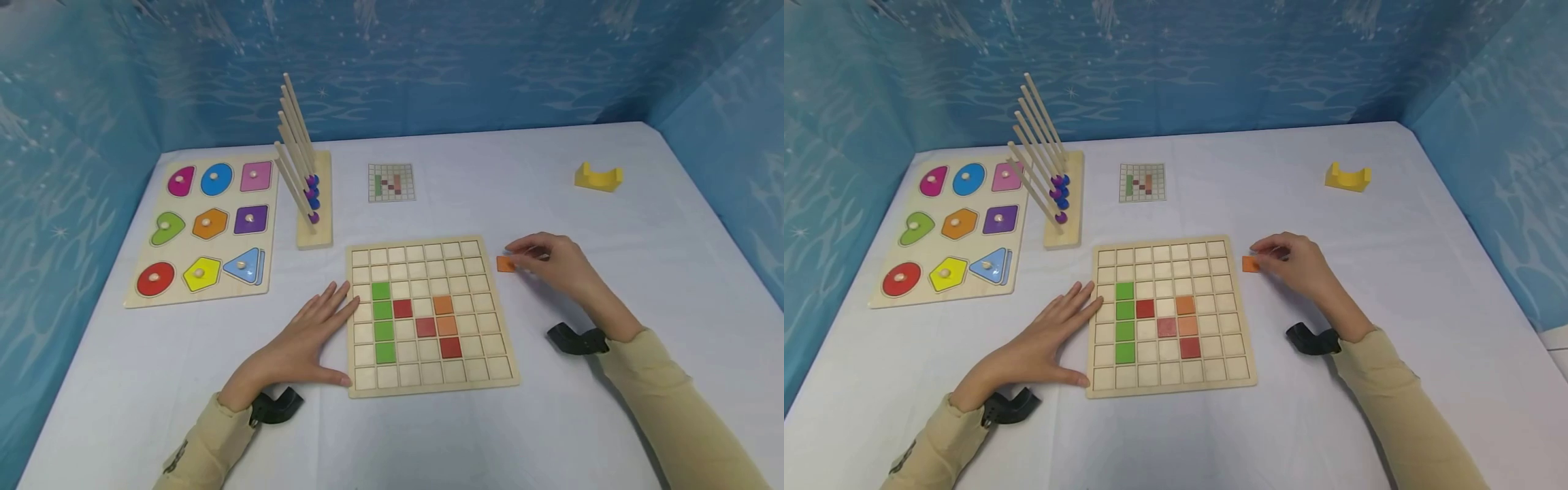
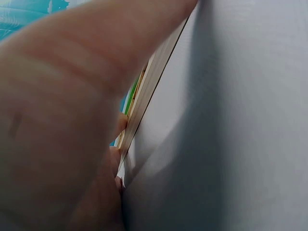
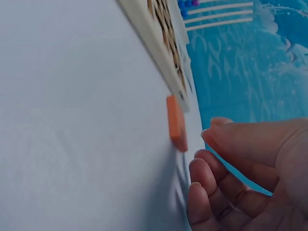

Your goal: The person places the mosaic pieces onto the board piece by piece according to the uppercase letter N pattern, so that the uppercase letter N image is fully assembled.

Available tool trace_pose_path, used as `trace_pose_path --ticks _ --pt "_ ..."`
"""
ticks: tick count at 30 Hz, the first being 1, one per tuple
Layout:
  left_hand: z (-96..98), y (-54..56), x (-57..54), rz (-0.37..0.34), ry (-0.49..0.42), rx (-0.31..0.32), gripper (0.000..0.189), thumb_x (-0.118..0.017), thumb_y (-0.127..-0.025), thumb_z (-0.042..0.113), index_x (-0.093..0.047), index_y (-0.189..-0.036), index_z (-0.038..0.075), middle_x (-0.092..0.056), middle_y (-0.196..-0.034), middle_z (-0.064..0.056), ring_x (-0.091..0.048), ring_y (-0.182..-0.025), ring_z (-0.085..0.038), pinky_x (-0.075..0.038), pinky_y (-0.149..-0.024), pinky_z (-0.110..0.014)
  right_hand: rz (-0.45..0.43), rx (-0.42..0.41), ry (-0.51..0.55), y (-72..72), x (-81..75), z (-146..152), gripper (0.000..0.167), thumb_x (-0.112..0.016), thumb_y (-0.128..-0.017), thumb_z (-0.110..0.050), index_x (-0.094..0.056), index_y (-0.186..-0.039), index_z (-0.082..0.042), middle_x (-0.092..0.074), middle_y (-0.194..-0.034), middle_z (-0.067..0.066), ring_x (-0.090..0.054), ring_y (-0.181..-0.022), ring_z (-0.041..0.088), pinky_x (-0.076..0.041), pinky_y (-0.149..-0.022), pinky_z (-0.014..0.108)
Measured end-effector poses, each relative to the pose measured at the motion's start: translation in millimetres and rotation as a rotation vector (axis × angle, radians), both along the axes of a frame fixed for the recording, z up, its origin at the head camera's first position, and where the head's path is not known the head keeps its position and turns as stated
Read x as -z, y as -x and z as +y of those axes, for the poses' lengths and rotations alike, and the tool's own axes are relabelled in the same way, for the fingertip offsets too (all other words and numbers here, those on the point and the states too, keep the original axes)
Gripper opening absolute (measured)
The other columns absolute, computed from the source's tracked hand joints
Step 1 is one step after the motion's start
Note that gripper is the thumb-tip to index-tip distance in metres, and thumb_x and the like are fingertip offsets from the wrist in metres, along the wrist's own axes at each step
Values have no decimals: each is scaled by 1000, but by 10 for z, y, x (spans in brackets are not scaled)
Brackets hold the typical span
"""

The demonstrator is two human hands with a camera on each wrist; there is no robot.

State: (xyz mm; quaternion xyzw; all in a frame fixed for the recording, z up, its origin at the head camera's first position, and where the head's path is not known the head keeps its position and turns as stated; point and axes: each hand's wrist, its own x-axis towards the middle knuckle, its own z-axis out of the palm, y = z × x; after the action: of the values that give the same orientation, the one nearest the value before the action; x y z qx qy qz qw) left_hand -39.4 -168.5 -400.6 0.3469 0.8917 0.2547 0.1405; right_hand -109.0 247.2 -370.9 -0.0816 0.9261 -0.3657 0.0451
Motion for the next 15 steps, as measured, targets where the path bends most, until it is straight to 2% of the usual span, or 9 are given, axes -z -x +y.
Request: trace_pose_path --ticks 6,15 --pt "5 0 2 2 5 0 118 -77 -63 60 -16 -150 8 2 -156 -9 9 -140 -24 0 -111 -42 20 -67 -37 27 71 34 25 -71 -83 -7 -67 -107 2 -56 -93 13 -46 -77 23 -37 -64 31" --pt "2 3 4 6 5 1 119 -77 -63 61 -16 -150 8 2 -156 -9 8 -140 -25 0 -111 -42 87 -94 -47 10 96 -2 22 -74 -78 0 -67 -98 -3 -54 -88 9 -46 -73 20 -36 -60 28"
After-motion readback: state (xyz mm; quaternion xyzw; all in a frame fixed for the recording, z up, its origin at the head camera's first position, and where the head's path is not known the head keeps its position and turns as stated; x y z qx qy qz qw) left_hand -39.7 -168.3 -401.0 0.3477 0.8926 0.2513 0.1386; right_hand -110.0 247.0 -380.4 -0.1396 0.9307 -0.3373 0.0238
